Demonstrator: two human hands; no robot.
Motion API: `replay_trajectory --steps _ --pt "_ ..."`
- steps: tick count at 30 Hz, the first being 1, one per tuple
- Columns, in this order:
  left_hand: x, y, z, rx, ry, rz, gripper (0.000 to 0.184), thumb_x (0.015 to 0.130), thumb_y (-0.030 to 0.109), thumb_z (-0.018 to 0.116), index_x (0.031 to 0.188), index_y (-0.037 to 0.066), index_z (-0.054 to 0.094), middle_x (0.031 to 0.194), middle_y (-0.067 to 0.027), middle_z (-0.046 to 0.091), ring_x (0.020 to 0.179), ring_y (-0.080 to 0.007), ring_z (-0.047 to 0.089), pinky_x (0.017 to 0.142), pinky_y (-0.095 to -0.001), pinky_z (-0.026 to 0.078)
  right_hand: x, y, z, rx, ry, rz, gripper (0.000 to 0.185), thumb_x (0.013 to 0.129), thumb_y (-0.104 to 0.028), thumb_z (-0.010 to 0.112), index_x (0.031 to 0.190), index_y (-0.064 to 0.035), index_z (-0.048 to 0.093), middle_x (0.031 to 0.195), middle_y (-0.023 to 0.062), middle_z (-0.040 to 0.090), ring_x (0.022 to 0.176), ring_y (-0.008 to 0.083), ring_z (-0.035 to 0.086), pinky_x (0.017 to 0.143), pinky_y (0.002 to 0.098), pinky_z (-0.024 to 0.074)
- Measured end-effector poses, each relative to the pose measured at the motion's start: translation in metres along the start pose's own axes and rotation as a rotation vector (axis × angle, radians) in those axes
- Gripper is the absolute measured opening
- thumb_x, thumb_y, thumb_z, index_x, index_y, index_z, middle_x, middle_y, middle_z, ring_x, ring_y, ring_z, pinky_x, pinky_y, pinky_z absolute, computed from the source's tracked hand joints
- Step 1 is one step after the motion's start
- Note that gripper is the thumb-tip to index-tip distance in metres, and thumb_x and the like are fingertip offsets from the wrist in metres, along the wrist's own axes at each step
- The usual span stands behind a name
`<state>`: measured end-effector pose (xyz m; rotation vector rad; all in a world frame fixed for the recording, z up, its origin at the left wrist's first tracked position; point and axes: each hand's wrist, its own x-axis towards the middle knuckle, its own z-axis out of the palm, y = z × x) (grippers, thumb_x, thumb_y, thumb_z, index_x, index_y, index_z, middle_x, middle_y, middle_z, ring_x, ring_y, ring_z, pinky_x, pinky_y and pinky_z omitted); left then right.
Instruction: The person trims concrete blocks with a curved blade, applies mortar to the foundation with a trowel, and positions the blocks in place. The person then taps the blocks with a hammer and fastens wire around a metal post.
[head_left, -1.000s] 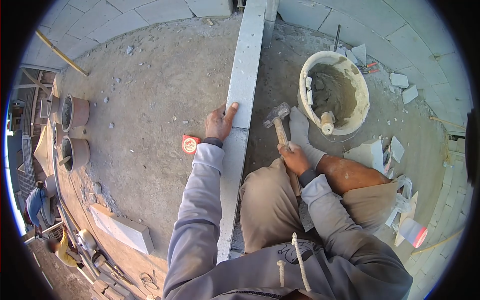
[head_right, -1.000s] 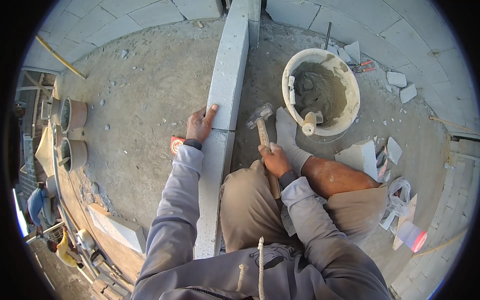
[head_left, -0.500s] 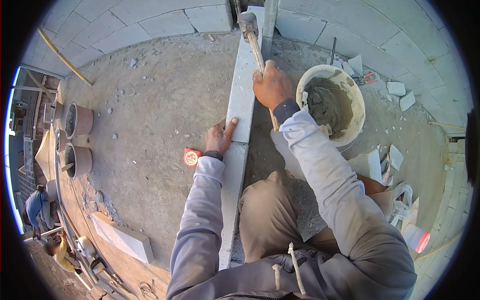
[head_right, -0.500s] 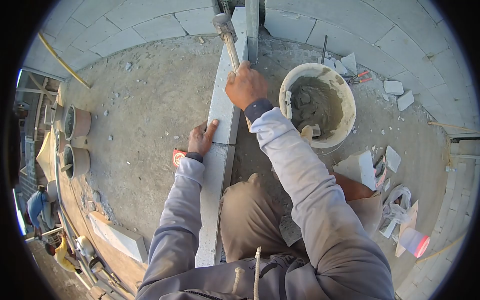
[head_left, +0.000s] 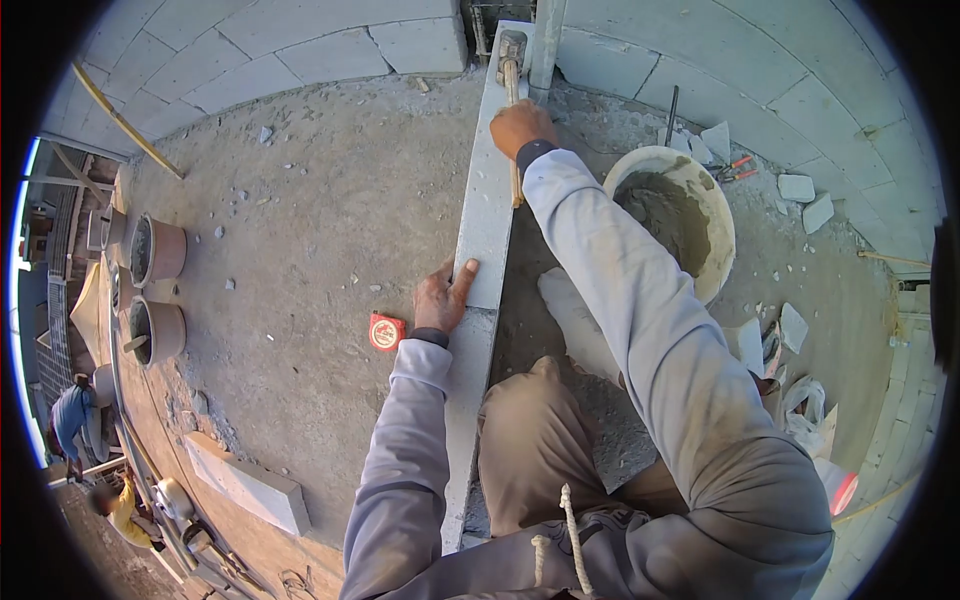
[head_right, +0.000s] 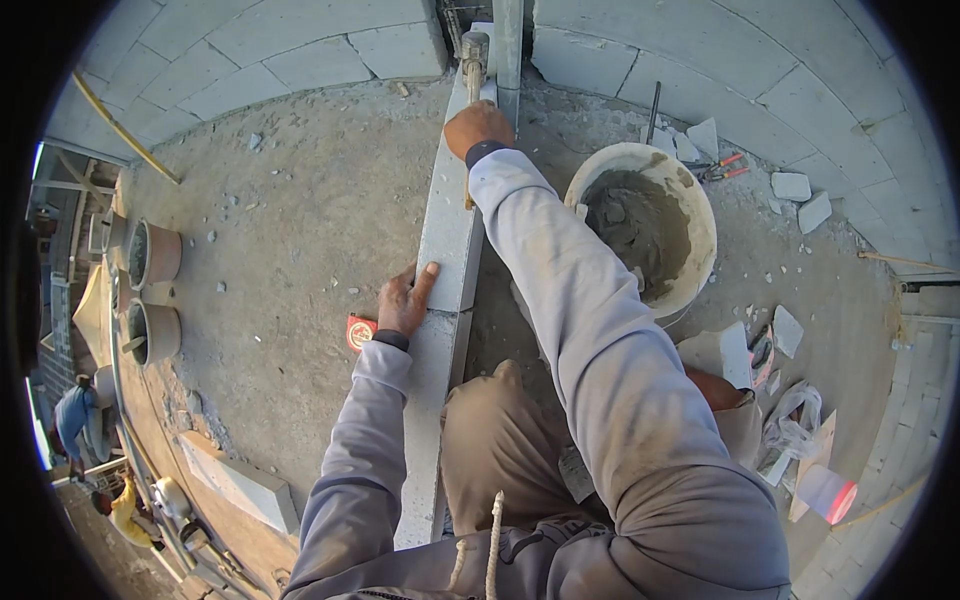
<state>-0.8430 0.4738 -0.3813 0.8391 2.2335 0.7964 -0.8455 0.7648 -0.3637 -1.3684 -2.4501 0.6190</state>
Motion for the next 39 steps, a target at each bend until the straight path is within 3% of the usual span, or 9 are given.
replay_trajectory --steps 4,10,13,18,22,25,28,31,39 --pt "-0.001 0.004 -0.002 -0.015 -0.027 -0.024 0.062 0.091 0.061 0.048 0.132 0.015 0.058 0.095 -0.0246 0.069 0.097 -0.0390 0.067 0.087 -0.0446 0.049 -0.032 -0.031 -0.054 0.175 -0.006 0.132 0.039 0.087 -0.023 0.052 0.110 0.0087 0.056 0.102 0.0258 0.068 0.098 0.0394 0.067 0.085 0.0451 0.0536" --pt "0.000 0.001 -0.001 -0.011 -0.029 -0.018 0.060 0.092 0.059 0.049 0.132 0.015 0.058 0.095 -0.0242 0.069 0.097 -0.0385 0.067 0.086 -0.0439 0.050 -0.023 -0.052 -0.066 0.184 0.148 0.122 0.042 0.088 -0.023 0.053 0.114 0.0099 0.050 0.100 0.0282 0.067 0.096 0.0380 0.067 0.082 0.0456 0.0546" --pt "-0.002 0.002 0.000 -0.047 0.002 0.016 0.060 0.092 0.058 0.050 0.132 0.015 0.058 0.095 -0.0241 0.069 0.097 -0.0380 0.067 0.085 -0.0433 0.050 -0.013 -0.038 -0.040 0.126 0.055 0.203 0.040 0.087 -0.022 0.053 0.113 0.0094 0.052 0.104 0.0275 0.066 0.098 0.0380 0.067 0.083 0.0447 0.0545" --pt "-0.005 0.006 -0.003 -0.025 -0.004 -0.001 0.058 0.092 0.058 0.049 0.126 0.012 0.062 0.094 -0.0237 0.070 0.094 -0.0370 0.068 0.084 -0.0427 0.050 -0.012 -0.013 -0.021 0.085 -0.016 0.042 0.034 0.086 -0.023 0.053 0.104 0.0057 0.059 0.107 0.0256 0.066 0.099 0.0392 0.066 0.085 0.0445 0.0536" --pt "-0.002 0.007 -0.003 -0.028 -0.005 0.030 0.057 0.093 0.057 0.049 0.123 0.011 0.064 0.094 -0.0233 0.070 0.094 -0.0366 0.068 0.084 -0.0420 0.050 -0.060 -0.015 -0.072 0.159 -0.033 0.076 0.030 0.087 -0.024 0.053 0.094 0.0031 0.063 0.101 0.0260 0.067 0.098 0.0402 0.065 0.086 0.0457 0.0527" --pt "0.004 -0.002 0.001 0.066 -0.020 0.015 0.063 0.092 0.062 0.045 0.123 0.011 0.064 0.099 -0.0232 0.069 0.099 -0.0382 0.066 0.088 -0.0443 0.048 -0.089 0.007 -0.141 0.265 -0.259 0.009 0.035 0.089 -0.031 0.053 0.092 0.0031 0.063 0.090 0.0280 0.066 0.094 0.0415 0.065 0.083 0.0478 0.0504" --pt "-0.002 0.009 -0.004 0.127 0.022 0.006 0.066 0.091 0.065 0.042 0.123 0.012 0.064 0.102 -0.0227 0.069 0.102 -0.0388 0.064 0.089 -0.0458 0.048 -0.132 0.054 -0.217 -0.027 -0.168 -0.344 0.033 0.089 -0.030 0.059 0.087 0.0026 0.055 0.079 0.0267 0.062 0.080 0.0461 0.060 0.070 0.0511 0.0455" --pt "-0.007 0.014 -0.007 0.178 0.047 -0.007 0.067 0.090 0.067 0.041 0.121 0.012 0.065 0.105 -0.0220 0.068 0.105 -0.0384 0.063 0.090 -0.0463 0.047 -0.200 0.095 -0.291 -0.108 -0.057 -0.366 0.028 0.088 -0.023 0.063 0.098 0.0004 0.053 0.074 0.0250 0.061 0.073 0.0460 0.059 0.066 0.0516 0.0445" --pt "-0.008 0.019 0.000 0.311 0.052 -0.073 0.078 0.088 0.076 0.032 0.121 0.012 0.063 0.113 -0.0208 0.066 0.108 -0.0381 0.062 0.092 -0.0482 0.047 -0.294 0.248 -0.336 -0.384 -0.005 0.344 0.033 0.079 -0.025 0.068 0.095 0.0027 0.062 0.092 0.0275 0.066 0.092 0.0419 0.065 0.080 0.0470 0.0501"
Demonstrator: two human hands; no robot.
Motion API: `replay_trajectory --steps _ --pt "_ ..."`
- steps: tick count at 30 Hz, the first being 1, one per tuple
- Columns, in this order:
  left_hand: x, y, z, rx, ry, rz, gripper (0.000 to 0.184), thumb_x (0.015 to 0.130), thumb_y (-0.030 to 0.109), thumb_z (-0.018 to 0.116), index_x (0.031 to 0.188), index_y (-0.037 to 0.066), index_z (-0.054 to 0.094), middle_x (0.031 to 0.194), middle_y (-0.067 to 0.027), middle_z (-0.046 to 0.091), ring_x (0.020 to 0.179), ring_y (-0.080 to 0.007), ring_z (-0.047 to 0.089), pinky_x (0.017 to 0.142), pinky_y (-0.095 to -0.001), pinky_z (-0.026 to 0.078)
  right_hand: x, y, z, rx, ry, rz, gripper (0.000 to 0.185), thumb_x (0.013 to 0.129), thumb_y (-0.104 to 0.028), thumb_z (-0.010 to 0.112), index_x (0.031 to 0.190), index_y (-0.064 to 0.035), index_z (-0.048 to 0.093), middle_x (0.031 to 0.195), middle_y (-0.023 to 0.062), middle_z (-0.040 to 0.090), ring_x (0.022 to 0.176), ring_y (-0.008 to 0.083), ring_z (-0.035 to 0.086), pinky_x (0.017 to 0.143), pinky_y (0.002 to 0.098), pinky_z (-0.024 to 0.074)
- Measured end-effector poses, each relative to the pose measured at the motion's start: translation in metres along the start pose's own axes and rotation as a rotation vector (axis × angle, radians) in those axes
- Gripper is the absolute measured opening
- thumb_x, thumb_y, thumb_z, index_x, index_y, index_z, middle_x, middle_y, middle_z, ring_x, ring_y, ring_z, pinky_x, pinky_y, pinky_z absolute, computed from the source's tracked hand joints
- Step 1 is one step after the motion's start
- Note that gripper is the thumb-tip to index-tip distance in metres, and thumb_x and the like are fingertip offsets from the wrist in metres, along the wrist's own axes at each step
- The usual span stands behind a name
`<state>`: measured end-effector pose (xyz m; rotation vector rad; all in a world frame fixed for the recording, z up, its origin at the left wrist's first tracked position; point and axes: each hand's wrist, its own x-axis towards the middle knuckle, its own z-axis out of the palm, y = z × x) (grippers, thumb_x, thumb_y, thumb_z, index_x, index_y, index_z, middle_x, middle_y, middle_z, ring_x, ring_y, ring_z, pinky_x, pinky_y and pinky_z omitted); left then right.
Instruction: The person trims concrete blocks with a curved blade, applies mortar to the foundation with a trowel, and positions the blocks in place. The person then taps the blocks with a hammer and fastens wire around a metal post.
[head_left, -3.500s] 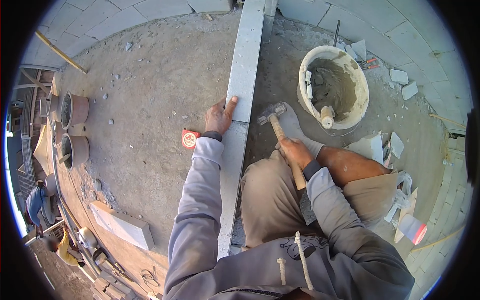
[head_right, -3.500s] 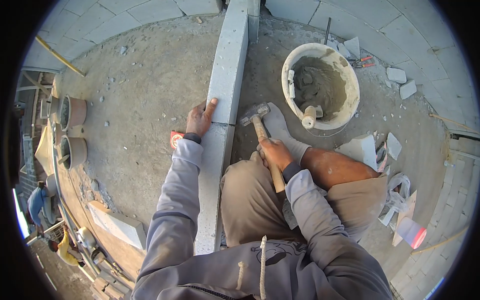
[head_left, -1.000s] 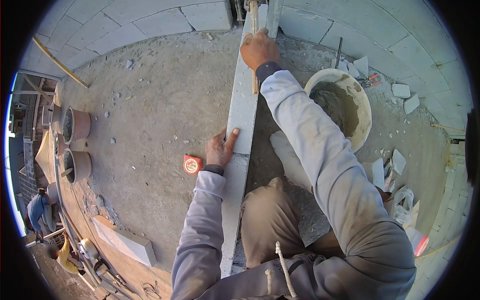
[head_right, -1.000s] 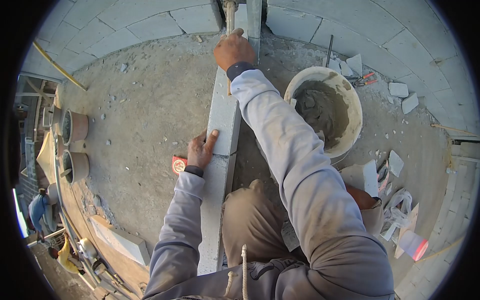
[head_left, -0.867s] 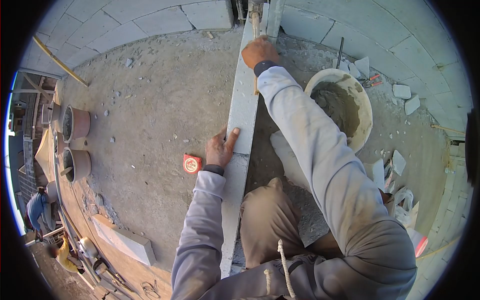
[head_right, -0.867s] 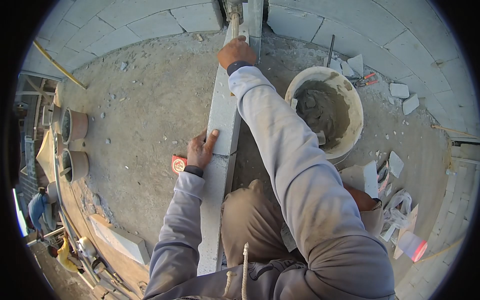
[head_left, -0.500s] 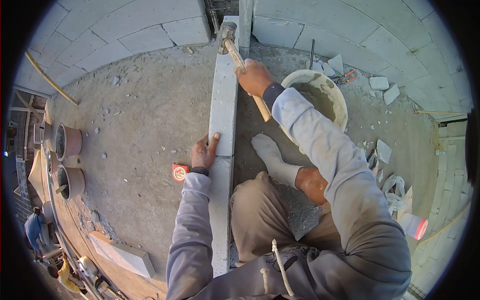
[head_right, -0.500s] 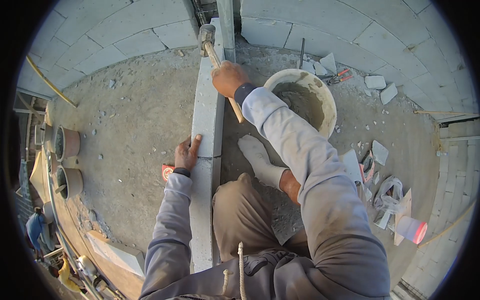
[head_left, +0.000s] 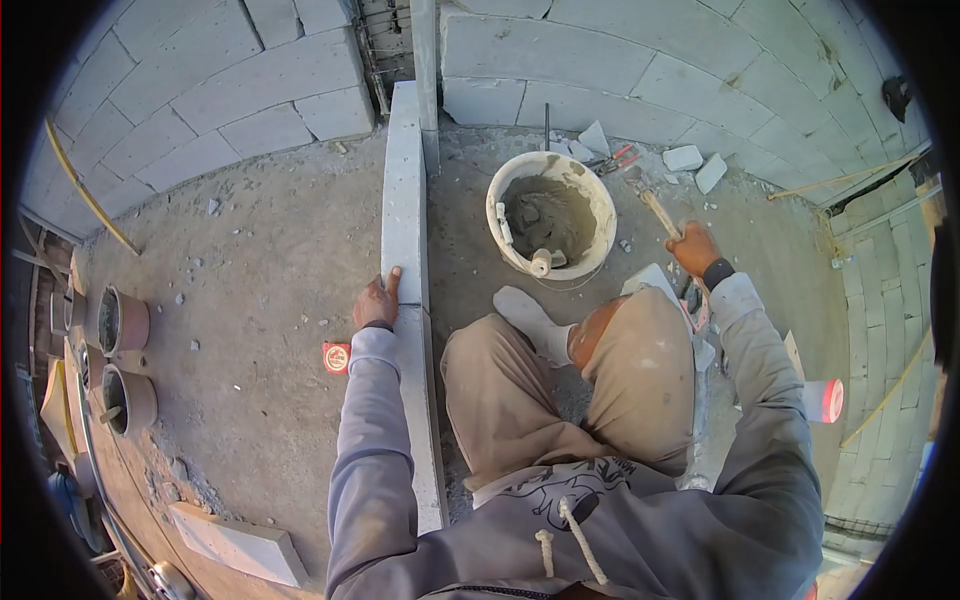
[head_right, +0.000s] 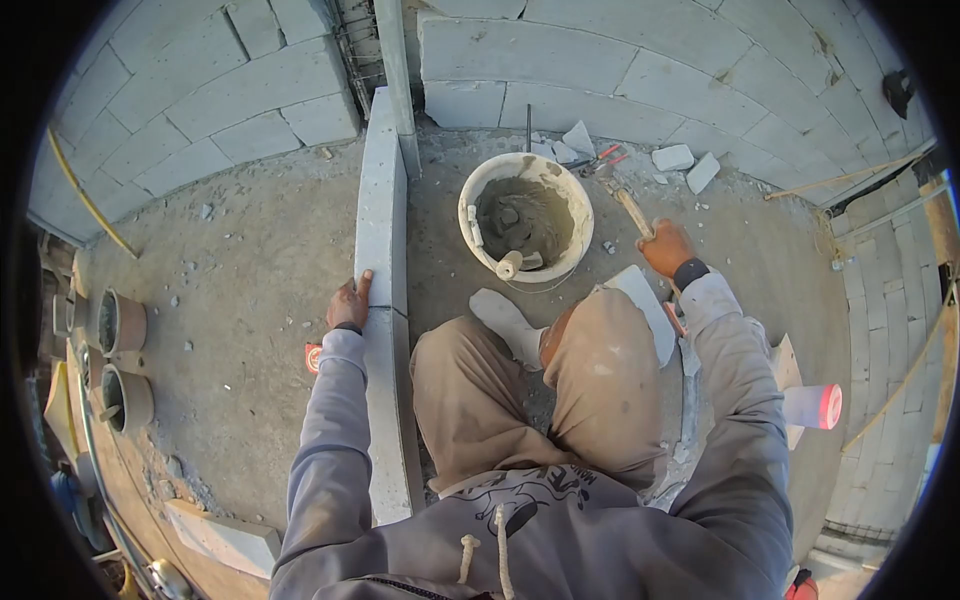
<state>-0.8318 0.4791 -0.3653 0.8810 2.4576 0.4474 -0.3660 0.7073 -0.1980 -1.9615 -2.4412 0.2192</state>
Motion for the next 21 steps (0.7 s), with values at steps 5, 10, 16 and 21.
replay_trajectory --steps 5,10,16,21 --pt "0.016 -0.012 0.018 0.034 0.126 0.005 0.077 0.088 0.076 0.032 0.123 0.015 0.063 0.112 -0.0213 0.066 0.108 -0.0388 0.061 0.093 -0.0479 0.047 0.044 0.062 0.068 -0.116 -0.205 0.230 0.032 0.077 -0.022 0.064 0.100 -0.0002 0.067 0.104 0.0259 0.067 0.102 0.0383 0.065 0.089 0.0434 0.0507" --pt "0.002 -0.005 0.004 -0.014 0.043 -0.004 0.072 0.089 0.074 0.033 0.119 0.017 0.066 0.105 -0.0239 0.067 0.102 -0.0426 0.062 0.088 -0.0498 0.047 0.074 0.065 0.112 -0.226 -0.257 0.219 0.033 0.078 -0.022 0.063 0.105 -0.0033 0.067 0.106 0.0229 0.067 0.104 0.0370 0.064 0.091 0.0438 0.0511" --pt "0.001 -0.009 0.005 -0.068 0.073 0.012 0.068 0.091 0.070 0.036 0.112 0.014 0.068 0.097 -0.0250 0.067 0.099 -0.0439 0.063 0.085 -0.0486 0.048 0.115 0.079 0.137 -0.356 -0.277 -0.112 0.039 0.078 -0.030 0.070 0.109 -0.0073 0.061 0.096 0.0190 0.069 0.095 0.0364 0.066 0.082 0.0462 0.0521" --pt "-0.011 -0.027 0.007 -0.113 0.094 -0.020 0.072 0.092 0.069 0.037 0.098 0.005 0.069 0.089 -0.0260 0.067 0.091 -0.0446 0.063 0.078 -0.0489 0.047 0.120 0.110 0.172 -0.365 -0.304 -0.076 0.043 0.080 -0.026 0.069 0.118 -0.0078 0.060 0.096 0.0184 0.069 0.094 0.0356 0.066 0.082 0.0450 0.0520"
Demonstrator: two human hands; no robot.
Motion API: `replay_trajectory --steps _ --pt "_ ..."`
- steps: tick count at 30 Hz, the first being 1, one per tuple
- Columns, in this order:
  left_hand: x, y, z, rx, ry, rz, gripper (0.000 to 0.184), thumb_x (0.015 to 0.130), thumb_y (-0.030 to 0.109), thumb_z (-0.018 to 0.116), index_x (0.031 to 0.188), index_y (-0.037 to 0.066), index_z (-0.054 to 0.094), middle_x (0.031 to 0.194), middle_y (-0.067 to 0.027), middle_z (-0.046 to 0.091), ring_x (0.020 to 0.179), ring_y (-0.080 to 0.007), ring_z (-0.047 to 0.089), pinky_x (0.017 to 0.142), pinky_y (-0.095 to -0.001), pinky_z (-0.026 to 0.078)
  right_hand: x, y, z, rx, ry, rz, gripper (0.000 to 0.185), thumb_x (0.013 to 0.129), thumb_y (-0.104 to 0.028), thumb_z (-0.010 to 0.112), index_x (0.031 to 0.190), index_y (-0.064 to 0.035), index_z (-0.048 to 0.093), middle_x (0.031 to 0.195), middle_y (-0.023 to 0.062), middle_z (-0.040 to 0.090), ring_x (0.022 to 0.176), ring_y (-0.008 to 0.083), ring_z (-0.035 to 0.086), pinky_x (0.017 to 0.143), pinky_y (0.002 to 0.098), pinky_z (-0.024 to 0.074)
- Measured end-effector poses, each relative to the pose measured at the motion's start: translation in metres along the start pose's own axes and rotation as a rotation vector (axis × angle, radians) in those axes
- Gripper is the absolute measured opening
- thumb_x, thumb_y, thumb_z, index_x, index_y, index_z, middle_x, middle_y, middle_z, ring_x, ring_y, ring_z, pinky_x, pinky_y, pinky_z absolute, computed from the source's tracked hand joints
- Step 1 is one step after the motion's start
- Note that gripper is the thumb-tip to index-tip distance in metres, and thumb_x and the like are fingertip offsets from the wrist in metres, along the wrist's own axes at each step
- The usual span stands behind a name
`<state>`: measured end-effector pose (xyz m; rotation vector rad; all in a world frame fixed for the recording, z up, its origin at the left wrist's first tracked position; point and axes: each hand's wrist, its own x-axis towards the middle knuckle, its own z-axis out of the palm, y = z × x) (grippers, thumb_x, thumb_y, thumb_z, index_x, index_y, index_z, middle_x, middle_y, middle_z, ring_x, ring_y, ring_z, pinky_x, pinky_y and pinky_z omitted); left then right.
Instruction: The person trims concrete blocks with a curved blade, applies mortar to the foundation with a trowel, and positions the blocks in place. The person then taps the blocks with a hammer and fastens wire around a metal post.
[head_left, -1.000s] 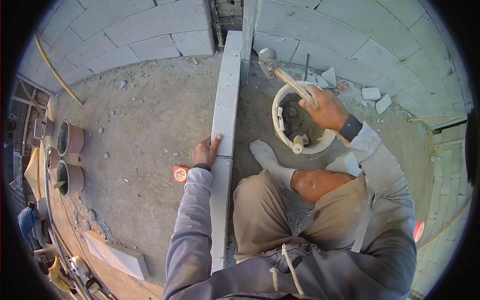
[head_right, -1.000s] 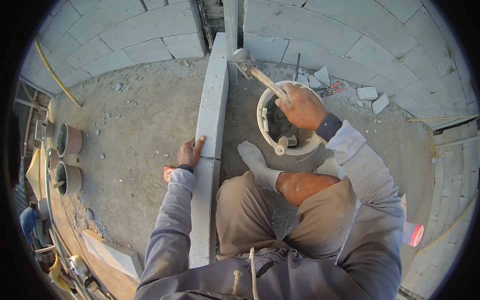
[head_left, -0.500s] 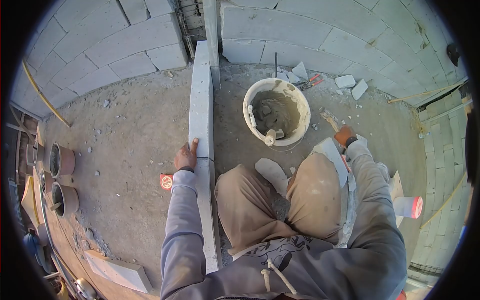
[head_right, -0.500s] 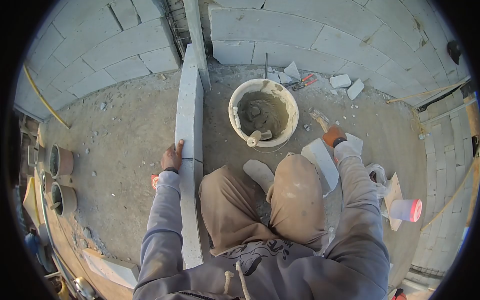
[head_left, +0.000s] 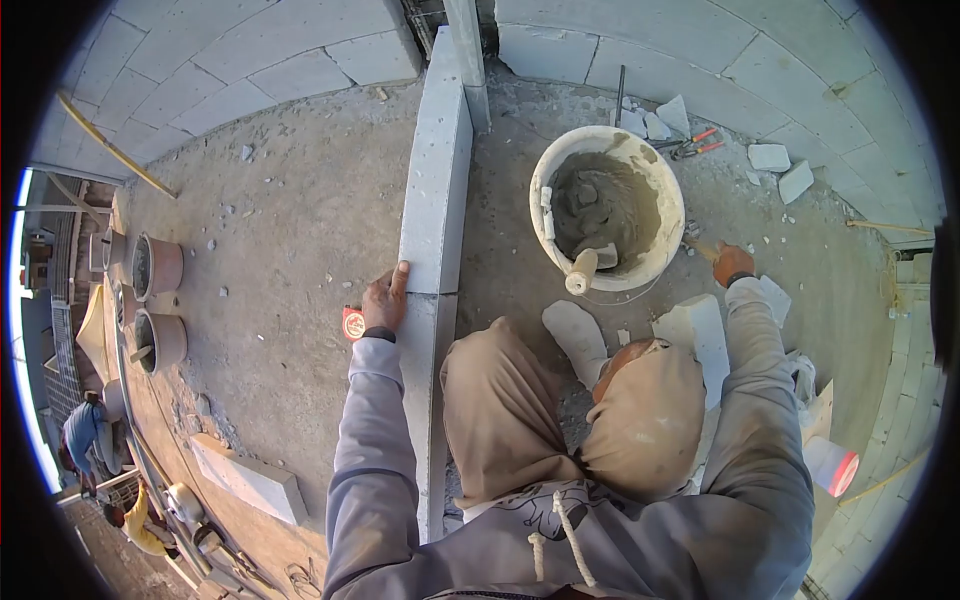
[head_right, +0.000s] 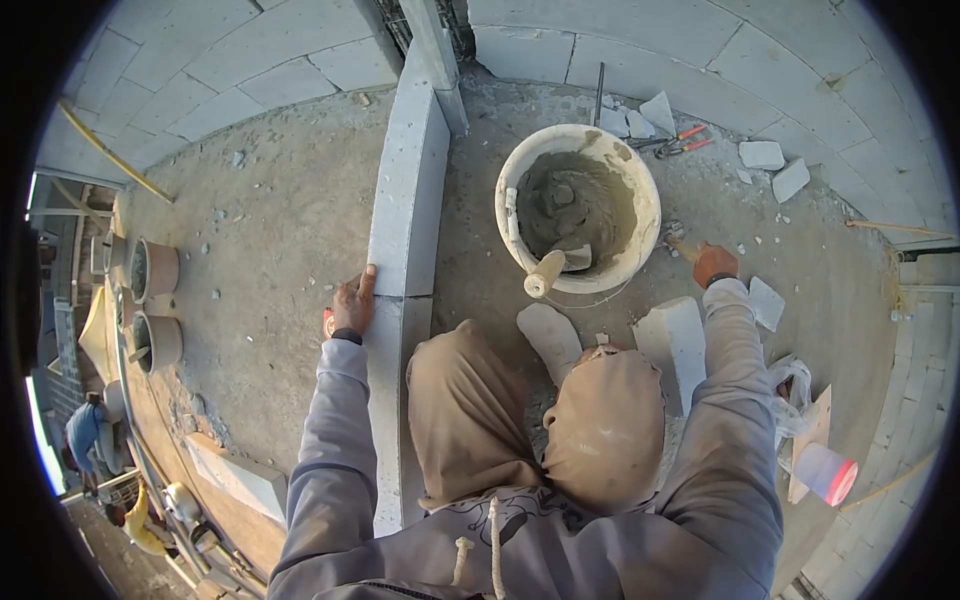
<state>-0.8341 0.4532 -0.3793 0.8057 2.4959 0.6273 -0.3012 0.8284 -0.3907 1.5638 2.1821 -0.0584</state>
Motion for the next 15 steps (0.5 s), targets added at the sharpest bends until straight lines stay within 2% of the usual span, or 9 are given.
replay_trajectory --steps 2,4,7,9,10,11,13,15 --pt "-0.004 -0.021 -0.002 0.005 0.033 -0.044 0.074 0.092 0.069 0.038 0.091 0.001 0.069 0.087 -0.0259 0.066 0.087 -0.0436 0.064 0.076 -0.0477 0.048 -0.008 0.014 0.008 0.046 0.116 -0.030 0.041 0.081 -0.025 0.069 0.117 -0.0074 0.061 0.094 0.0182 0.068 0.094 0.0357 0.066 0.083 0.0445 0.0513" --pt "0.004 -0.071 0.004 -0.043 -0.105 -0.209 0.070 0.093 0.064 0.042 0.086 0.000 0.069 0.085 -0.0243 0.067 0.082 -0.0402 0.065 0.074 -0.0444 0.049 -0.010 0.023 0.013 -0.008 0.323 -0.124 0.037 0.082 -0.023 0.068 0.114 -0.0070 0.062 0.092 0.0181 0.068 0.094 0.0361 0.065 0.084 0.0444 0.0508" --pt "-0.013 -0.092 0.010 -0.193 0.036 -0.164 0.058 0.096 0.054 0.047 0.089 0.001 0.070 0.082 -0.0205 0.068 0.079 -0.0359 0.065 0.075 -0.0421 0.048 -0.017 -0.013 -0.020 0.279 0.519 -0.085 0.028 0.084 -0.020 0.066 0.108 -0.0065 0.063 0.089 0.0173 0.067 0.091 0.0363 0.064 0.082 0.0440 0.0501" --pt "-0.009 -0.104 0.022 0.034 0.146 0.021 0.053 0.097 0.049 0.048 0.094 0.000 0.070 0.086 -0.0196 0.069 0.083 -0.0333 0.066 0.076 -0.0410 0.049 -0.035 -0.060 -0.055 0.581 0.499 -0.188 0.021 0.083 -0.019 0.066 0.099 -0.0057 0.063 0.090 0.0171 0.066 0.091 0.0388 0.062 0.079 0.0463 0.0489" --pt "-0.008 -0.108 0.025 0.149 0.200 0.115 0.051 0.098 0.046 0.049 0.096 -0.001 0.069 0.088 -0.0191 0.070 0.084 -0.0320 0.066 0.077 -0.0405 0.049 -0.047 -0.086 -0.073 0.618 0.498 -0.288 0.020 0.084 -0.019 0.066 0.099 -0.0062 0.063 0.090 0.0182 0.066 0.089 0.0390 0.062 0.077 0.0469 0.0485" --pt "-0.011 -0.090 0.020 0.045 0.235 0.074 0.050 0.098 0.045 0.049 0.100 -0.002 0.068 0.094 -0.0201 0.069 0.088 -0.0315 0.066 0.079 -0.0399 0.049 -0.058 -0.111 -0.091 0.653 0.497 -0.387 0.019 0.084 -0.020 0.065 0.098 -0.0068 0.063 0.089 0.0193 0.066 0.088 0.0392 0.062 0.076 0.0474 0.0481" --pt "-0.021 -0.013 0.002 -0.171 0.307 -0.011 0.050 0.098 0.042 0.051 0.110 -0.004 0.065 0.105 -0.0222 0.068 0.095 -0.0305 0.066 0.084 -0.0388 0.050 -0.070 -0.155 -0.117 0.706 0.285 -0.483 0.020 0.087 -0.025 0.064 0.096 -0.0079 0.063 0.086 0.0211 0.065 0.088 0.0395 0.062 0.076 0.0486 0.0476" --pt "-0.027 0.031 -0.008 -0.249 0.301 -0.043 0.054 0.097 0.044 0.051 0.121 -0.004 0.060 0.115 -0.0227 0.065 0.107 -0.0326 0.063 0.091 -0.0375 0.048 -0.071 -0.189 -0.124 0.610 0.030 -0.577 0.027 0.090 -0.034 0.059 0.096 -0.0080 0.062 0.085 0.0212 0.065 0.087 0.0396 0.063 0.075 0.0494 0.0475"
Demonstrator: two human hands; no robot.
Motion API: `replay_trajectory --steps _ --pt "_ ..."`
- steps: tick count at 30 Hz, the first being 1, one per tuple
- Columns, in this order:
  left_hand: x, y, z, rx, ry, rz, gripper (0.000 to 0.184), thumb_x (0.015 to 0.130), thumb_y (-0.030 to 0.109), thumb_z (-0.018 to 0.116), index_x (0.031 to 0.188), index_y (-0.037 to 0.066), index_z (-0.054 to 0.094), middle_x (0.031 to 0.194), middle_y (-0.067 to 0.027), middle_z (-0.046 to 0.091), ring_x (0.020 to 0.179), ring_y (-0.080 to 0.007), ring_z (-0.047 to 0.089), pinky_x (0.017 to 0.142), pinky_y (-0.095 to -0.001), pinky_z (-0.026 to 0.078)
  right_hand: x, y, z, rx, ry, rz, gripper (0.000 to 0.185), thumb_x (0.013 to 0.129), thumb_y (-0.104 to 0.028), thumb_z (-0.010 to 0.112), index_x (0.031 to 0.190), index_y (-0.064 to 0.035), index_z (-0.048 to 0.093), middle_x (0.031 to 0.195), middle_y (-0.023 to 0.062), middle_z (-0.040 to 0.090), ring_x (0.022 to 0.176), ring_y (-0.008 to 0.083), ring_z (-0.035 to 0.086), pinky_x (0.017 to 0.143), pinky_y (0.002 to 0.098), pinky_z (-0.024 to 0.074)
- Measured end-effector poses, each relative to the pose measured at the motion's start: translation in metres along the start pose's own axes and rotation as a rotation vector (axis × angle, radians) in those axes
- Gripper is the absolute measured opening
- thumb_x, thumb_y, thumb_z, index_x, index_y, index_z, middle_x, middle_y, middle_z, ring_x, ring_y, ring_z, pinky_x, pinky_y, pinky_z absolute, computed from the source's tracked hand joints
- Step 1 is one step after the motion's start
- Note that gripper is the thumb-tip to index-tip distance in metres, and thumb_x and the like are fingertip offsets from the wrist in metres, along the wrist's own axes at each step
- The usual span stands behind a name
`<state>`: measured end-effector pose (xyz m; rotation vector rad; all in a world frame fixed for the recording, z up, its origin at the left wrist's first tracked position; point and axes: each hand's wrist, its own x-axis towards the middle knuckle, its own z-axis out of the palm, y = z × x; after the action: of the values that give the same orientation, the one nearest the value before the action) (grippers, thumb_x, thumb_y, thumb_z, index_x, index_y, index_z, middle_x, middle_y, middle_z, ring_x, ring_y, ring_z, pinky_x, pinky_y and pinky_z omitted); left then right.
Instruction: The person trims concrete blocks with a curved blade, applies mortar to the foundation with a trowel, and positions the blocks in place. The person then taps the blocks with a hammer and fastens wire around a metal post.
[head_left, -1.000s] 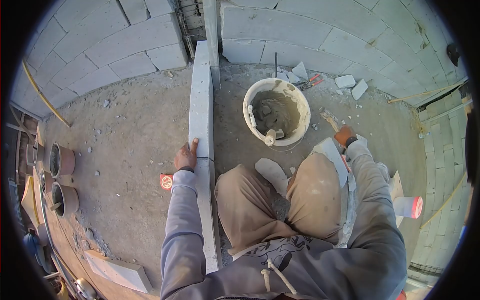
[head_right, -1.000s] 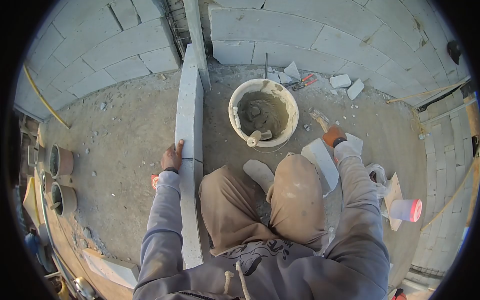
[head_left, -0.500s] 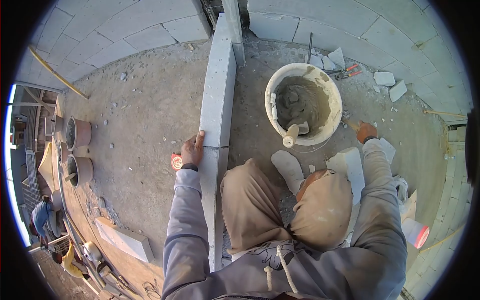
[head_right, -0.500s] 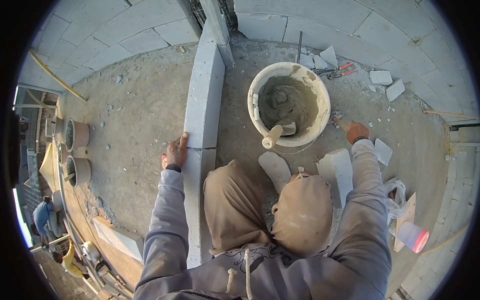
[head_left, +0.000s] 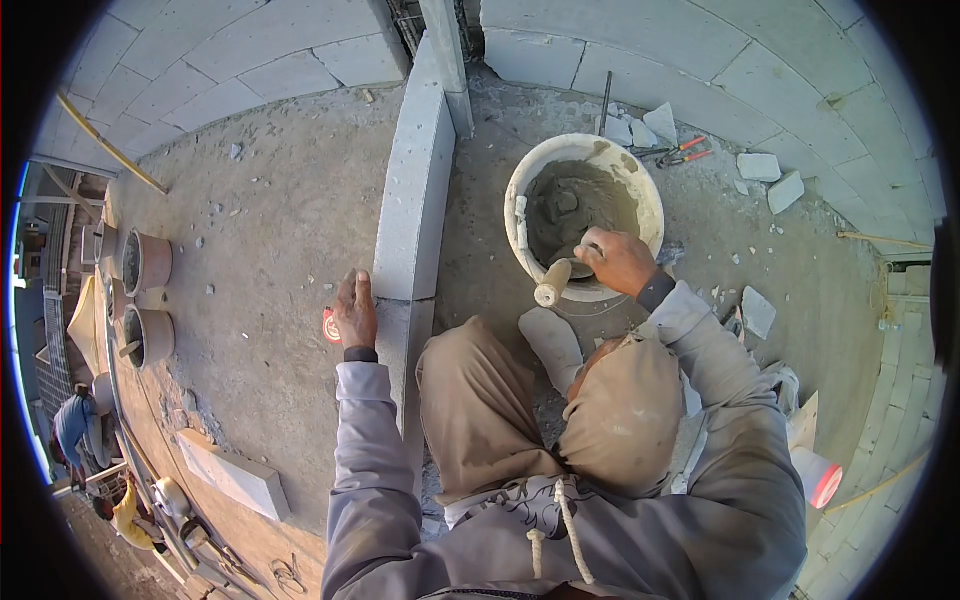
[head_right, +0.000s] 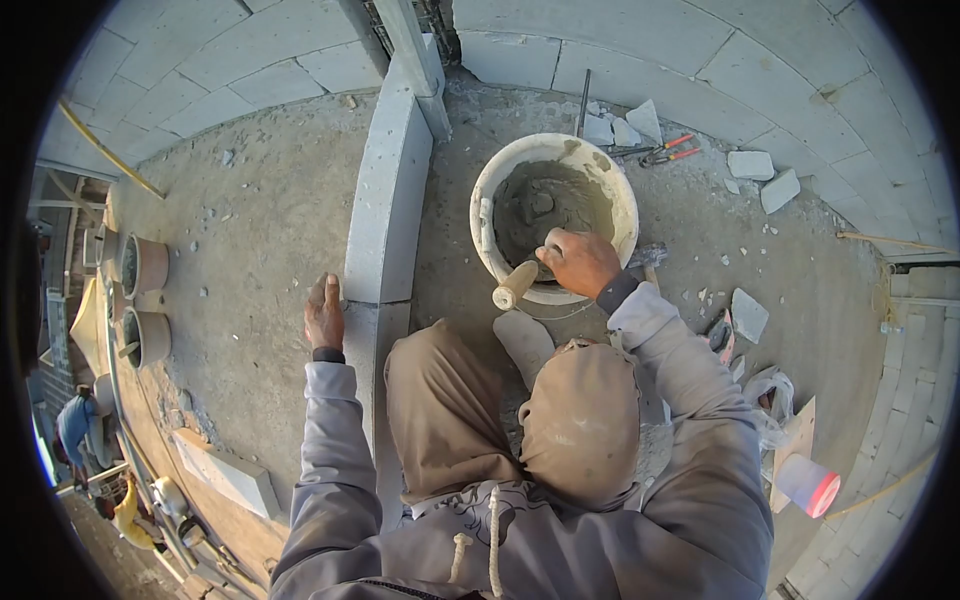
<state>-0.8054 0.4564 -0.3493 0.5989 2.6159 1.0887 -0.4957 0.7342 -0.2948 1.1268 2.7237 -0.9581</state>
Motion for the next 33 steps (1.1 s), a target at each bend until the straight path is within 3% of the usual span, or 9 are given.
replay_trajectory --steps 3,6,8,11,16,18,20,27,33 --pt "-0.006 0.013 0.017 -0.116 0.021 0.053 0.055 0.096 0.040 0.055 0.127 -0.006 0.056 0.119 -0.0261 0.063 0.112 -0.0341 0.061 0.095 -0.0379 0.047 0.025 0.002 0.036 0.002 -0.148 -0.050 0.034 0.093 -0.041 0.054 0.096 -0.0080 0.062 0.085 0.0210 0.065 0.086 0.0429 0.062 0.074 0.0512 0.0467" --pt "-0.023 0.012 0.025 -0.075 0.102 0.065 0.049 0.094 0.041 0.056 0.124 0.002 0.060 0.114 -0.0232 0.065 0.112 -0.0364 0.060 0.103 -0.0446 0.040 0.036 -0.022 0.017 0.225 -0.427 0.172 0.043 0.097 -0.046 0.045 0.101 -0.0081 0.065 0.064 0.0044 0.059 0.044 0.0131 0.050 0.045 0.0306 0.0430" --pt "-0.044 0.034 0.022 0.042 0.118 0.081 0.045 0.094 0.039 0.057 0.126 0.008 0.058 0.122 -0.0160 0.062 0.118 -0.0338 0.056 0.110 -0.0610 0.022 0.042 -0.015 0.030 0.199 -0.552 0.245 0.049 0.097 -0.049 0.046 0.092 -0.0054 0.068 0.063 0.0048 0.060 0.045 0.0142 0.055 0.045 0.0302 0.0445" --pt "-0.070 0.062 0.030 -0.022 0.204 0.213 0.039 0.093 0.031 0.060 0.124 0.007 0.058 0.124 -0.0164 0.061 0.120 -0.0327 0.055 0.112 -0.0607 0.019 0.047 -0.019 0.021 0.204 -0.567 0.332 0.042 0.094 -0.046 0.056 0.086 -0.0058 0.067 0.061 0.0044 0.061 0.046 0.0129 0.057 0.041 0.0273 0.0446" --pt "-0.107 0.095 0.032 -0.330 0.021 0.278 0.039 0.092 0.026 0.061 0.124 0.003 0.057 0.125 -0.0178 0.059 0.115 -0.0349 0.057 0.102 -0.0476 0.041 0.061 0.020 -0.039 -0.053 -0.793 0.071 0.025 0.070 -0.014 0.071 0.093 -0.0043 0.073 0.086 0.0099 0.071 0.080 0.0201 0.066 0.076 0.0322 0.0503" --pt "-0.114 0.098 0.038 -0.392 -0.089 0.261 0.040 0.092 0.028 0.060 0.124 0.003 0.057 0.122 -0.0188 0.061 0.112 -0.0367 0.059 0.096 -0.0430 0.047 0.050 0.009 -0.066 -0.266 -0.726 -0.045 0.033 0.066 -0.015 0.073 0.097 -0.0046 0.069 0.091 0.0129 0.070 0.087 0.0257 0.066 0.080 0.0357 0.0506" --pt "-0.116 0.094 0.043 -0.354 -0.132 0.274 0.041 0.092 0.030 0.060 0.123 0.003 0.057 0.119 -0.0194 0.062 0.109 -0.0381 0.060 0.092 -0.0418 0.049 0.053 0.052 -0.068 -0.780 -0.477 -0.216 0.068 0.067 -0.011 0.070 0.128 -0.0009 0.044 0.104 0.0243 0.064 0.098 0.0408 0.062 0.083 0.0447 0.0510" --pt "-0.118 0.080 0.033 -0.348 -0.159 0.201 0.042 0.091 0.036 0.060 0.118 0.004 0.062 0.110 -0.0212 0.066 0.098 -0.0387 0.064 0.084 -0.0442 0.051 0.082 0.084 -0.040 -1.099 -0.030 -0.082 0.022 0.077 -0.013 0.065 0.097 -0.0051 0.062 0.101 0.0172 0.062 0.092 0.0326 0.065 0.076 0.0409 0.0546" --pt "-0.114 0.084 0.031 -0.256 -0.280 0.163 0.044 0.089 0.037 0.062 0.118 0.004 0.063 0.101 -0.0192 0.070 0.092 -0.0348 0.068 0.080 -0.0418 0.053 0.059 0.061 0.022 -0.794 -0.140 0.159 0.035 0.081 -0.018 0.055 0.109 0.0029 0.060 0.099 0.0223 0.069 0.096 0.0351 0.068 0.079 0.0428 0.0552"
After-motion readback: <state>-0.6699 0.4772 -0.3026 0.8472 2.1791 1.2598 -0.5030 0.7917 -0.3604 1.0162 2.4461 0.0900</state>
